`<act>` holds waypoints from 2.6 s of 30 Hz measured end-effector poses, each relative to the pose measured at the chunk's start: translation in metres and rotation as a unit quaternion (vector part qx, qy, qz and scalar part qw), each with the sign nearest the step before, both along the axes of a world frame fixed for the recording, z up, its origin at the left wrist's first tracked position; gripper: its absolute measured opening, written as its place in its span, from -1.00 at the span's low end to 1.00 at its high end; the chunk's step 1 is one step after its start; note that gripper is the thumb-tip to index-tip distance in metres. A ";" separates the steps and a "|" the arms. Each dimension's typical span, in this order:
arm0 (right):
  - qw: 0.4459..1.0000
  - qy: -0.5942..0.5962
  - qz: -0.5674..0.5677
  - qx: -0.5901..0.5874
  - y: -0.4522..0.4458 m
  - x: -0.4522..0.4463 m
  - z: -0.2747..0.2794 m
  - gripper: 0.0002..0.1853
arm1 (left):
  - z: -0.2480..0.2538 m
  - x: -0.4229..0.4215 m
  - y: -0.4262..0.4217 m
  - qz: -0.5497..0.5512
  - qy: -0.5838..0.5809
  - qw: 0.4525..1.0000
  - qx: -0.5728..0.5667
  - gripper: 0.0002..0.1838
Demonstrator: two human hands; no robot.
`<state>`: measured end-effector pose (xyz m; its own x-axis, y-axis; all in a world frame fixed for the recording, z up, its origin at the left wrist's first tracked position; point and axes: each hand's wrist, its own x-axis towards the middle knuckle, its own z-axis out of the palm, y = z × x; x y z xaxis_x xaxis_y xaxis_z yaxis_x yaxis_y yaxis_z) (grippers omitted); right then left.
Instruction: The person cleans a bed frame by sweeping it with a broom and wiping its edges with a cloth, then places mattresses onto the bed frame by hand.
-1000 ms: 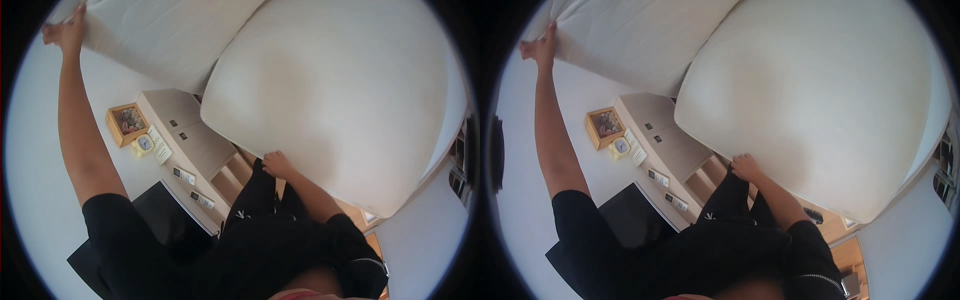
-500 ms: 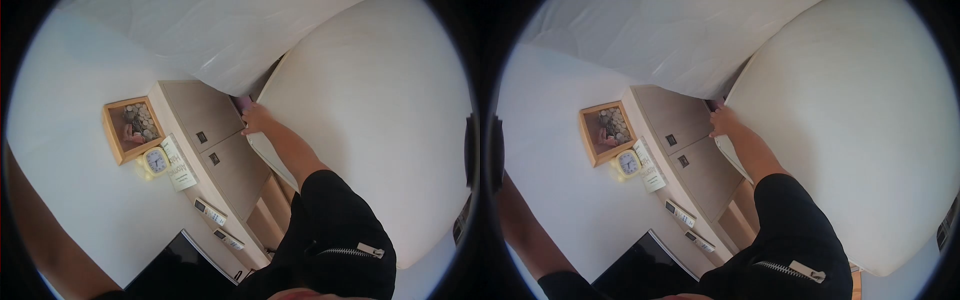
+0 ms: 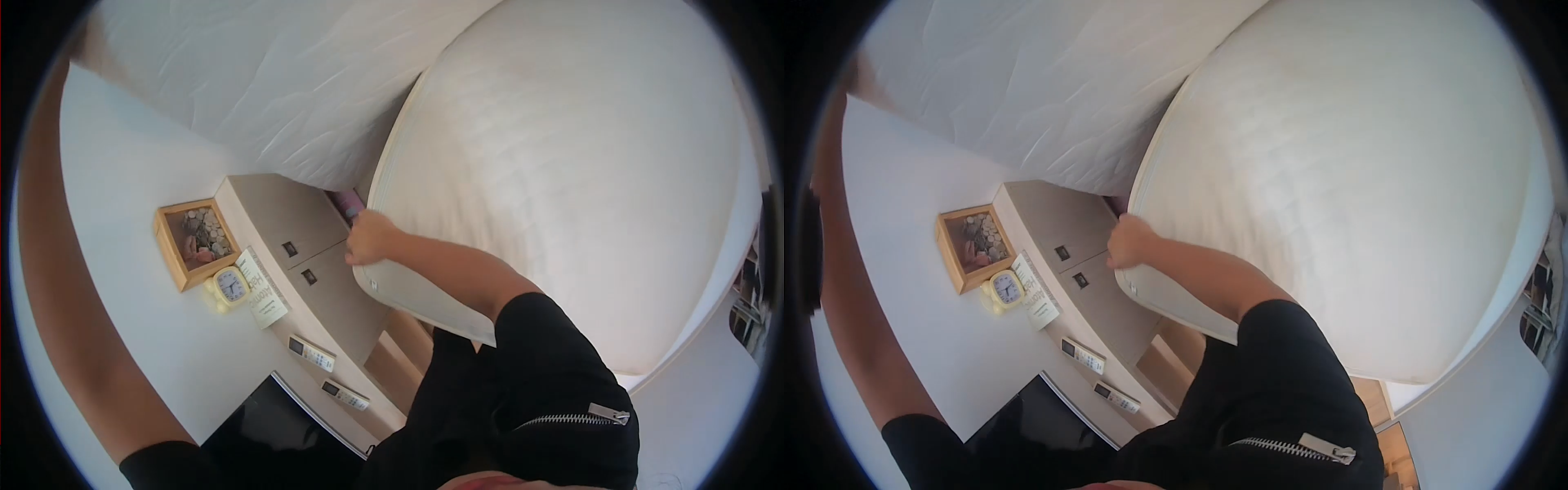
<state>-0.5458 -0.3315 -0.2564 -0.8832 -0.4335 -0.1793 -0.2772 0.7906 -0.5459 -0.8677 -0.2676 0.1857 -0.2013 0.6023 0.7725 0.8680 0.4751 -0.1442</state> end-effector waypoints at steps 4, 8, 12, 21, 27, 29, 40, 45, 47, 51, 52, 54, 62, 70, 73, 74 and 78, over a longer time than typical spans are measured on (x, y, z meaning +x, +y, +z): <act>0.994 0.059 -0.036 -0.081 0.021 0.089 0.057 -0.60 | 0.006 -0.037 -0.033 0.061 0.108 0.992 -0.034 0.00; 0.989 0.039 -0.054 -0.129 0.027 0.205 0.098 -0.66 | -0.005 0.039 -0.022 0.024 0.165 0.986 -0.007 -0.05; 0.995 -0.038 -0.022 -0.088 0.046 0.350 0.143 -0.71 | -0.018 0.120 -0.006 0.037 0.043 0.997 0.048 -0.18; 0.993 -0.044 -0.102 0.042 0.062 0.622 0.158 -0.82 | -0.053 0.283 0.048 0.033 0.028 0.999 0.025 -0.26; 0.841 -0.242 -0.447 0.185 0.009 0.706 0.057 -0.80 | -0.126 0.436 0.057 -0.095 0.092 0.991 0.017 -0.40; 0.799 -0.266 -0.508 0.183 0.017 0.739 0.069 -0.79 | -0.161 0.483 0.048 -0.167 0.102 0.980 -0.020 -0.48; 0.458 -0.210 -0.845 -0.178 0.049 0.851 0.073 -0.65 | -0.277 0.690 0.029 -0.387 0.091 0.906 -0.145 -0.52; 0.386 -0.099 -0.810 -0.430 0.174 0.743 0.131 -0.21 | -0.267 0.716 0.011 -0.377 -0.190 0.867 -0.265 -0.52; 0.399 -0.090 -0.799 -0.441 0.241 0.689 0.169 -0.03 | -0.261 0.702 0.007 -0.311 -0.250 0.874 -0.277 -0.47; 0.398 -0.064 -0.873 -0.274 0.328 0.654 0.076 -0.06 | -0.313 0.630 -0.023 -0.113 -0.452 0.854 -0.232 -0.41; 0.393 -0.029 -0.812 -0.430 0.336 0.644 0.090 -0.10 | -0.348 0.603 -0.036 -0.099 -0.457 0.856 -0.218 -0.41; 0.352 -0.002 -0.726 -0.591 0.333 0.639 0.115 -0.17 | -0.426 0.558 -0.068 0.039 -0.586 0.776 -0.230 -0.40; 0.326 0.039 -0.760 -0.560 0.331 0.564 0.184 -0.36 | -0.420 0.526 -0.002 0.317 -0.909 0.202 0.179 0.10; 0.510 0.103 -0.771 -0.366 0.330 0.537 0.234 -0.43 | -0.515 0.569 -0.040 0.062 -0.925 -0.012 0.376 -0.16; 0.484 0.146 -0.753 -0.422 0.304 0.475 0.308 -0.49 | -0.487 0.562 -0.041 0.108 -0.933 0.040 0.342 -0.37; 0.475 0.154 -0.748 -0.438 0.301 0.471 0.328 -0.51 | -0.474 0.565 -0.042 0.097 -0.931 0.048 0.348 -0.37; 0.560 0.147 -0.704 -0.412 0.310 0.496 0.387 -0.52 | -0.442 0.627 -0.058 0.063 -0.947 0.008 0.316 -0.46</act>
